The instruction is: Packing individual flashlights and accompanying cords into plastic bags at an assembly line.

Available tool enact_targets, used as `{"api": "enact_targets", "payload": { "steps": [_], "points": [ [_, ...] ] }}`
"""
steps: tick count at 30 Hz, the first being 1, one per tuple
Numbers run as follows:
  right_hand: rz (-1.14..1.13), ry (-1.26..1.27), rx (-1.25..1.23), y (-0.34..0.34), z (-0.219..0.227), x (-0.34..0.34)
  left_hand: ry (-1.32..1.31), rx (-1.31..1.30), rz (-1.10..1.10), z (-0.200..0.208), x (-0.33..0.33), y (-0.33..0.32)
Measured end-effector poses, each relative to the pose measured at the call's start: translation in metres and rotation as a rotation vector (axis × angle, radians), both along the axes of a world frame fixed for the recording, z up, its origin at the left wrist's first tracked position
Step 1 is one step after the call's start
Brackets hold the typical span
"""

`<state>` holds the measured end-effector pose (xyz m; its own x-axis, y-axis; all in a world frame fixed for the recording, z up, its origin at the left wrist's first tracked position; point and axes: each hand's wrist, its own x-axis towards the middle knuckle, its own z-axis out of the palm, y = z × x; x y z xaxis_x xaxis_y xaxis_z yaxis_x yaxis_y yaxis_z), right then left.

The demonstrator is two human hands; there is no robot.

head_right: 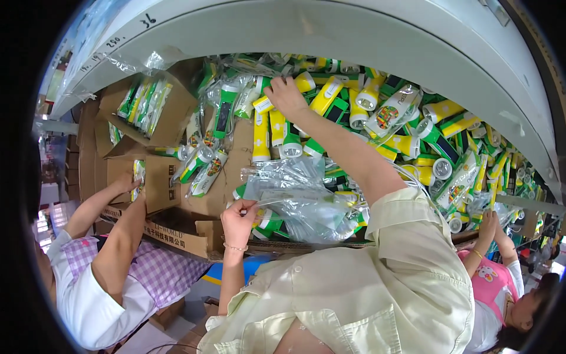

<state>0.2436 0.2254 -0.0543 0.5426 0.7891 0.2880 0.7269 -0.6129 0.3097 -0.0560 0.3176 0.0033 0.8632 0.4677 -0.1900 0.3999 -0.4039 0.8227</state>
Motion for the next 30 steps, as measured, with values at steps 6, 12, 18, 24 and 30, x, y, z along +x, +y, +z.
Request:
{"api": "enact_targets", "payload": {
  "steps": [6, 12, 18, 24, 30],
  "points": [
    [0.205, 0.391, 0.526, -0.039, 0.072, -0.019, 0.022, -0.118, -0.089, 0.007, 0.001, -0.009],
    [-0.037, 0.853, 0.834, -0.132, 0.162, -0.113, -0.02, 0.132, -0.186, 0.002, 0.015, -0.019],
    [0.393, 1.182, 0.835, -0.169, 0.134, -0.185, -0.086, 0.066, -0.229, 0.017, 0.023, -0.044],
    [0.411, 0.593, 0.498, -0.156, 0.096, -0.207, -0.128, -0.097, -0.256, 0.034, 0.011, -0.055],
    [0.039, 0.376, 0.057, -0.133, 0.108, -0.232, -0.245, 0.139, -0.247, 0.042, 0.01, -0.056]
  ]
}}
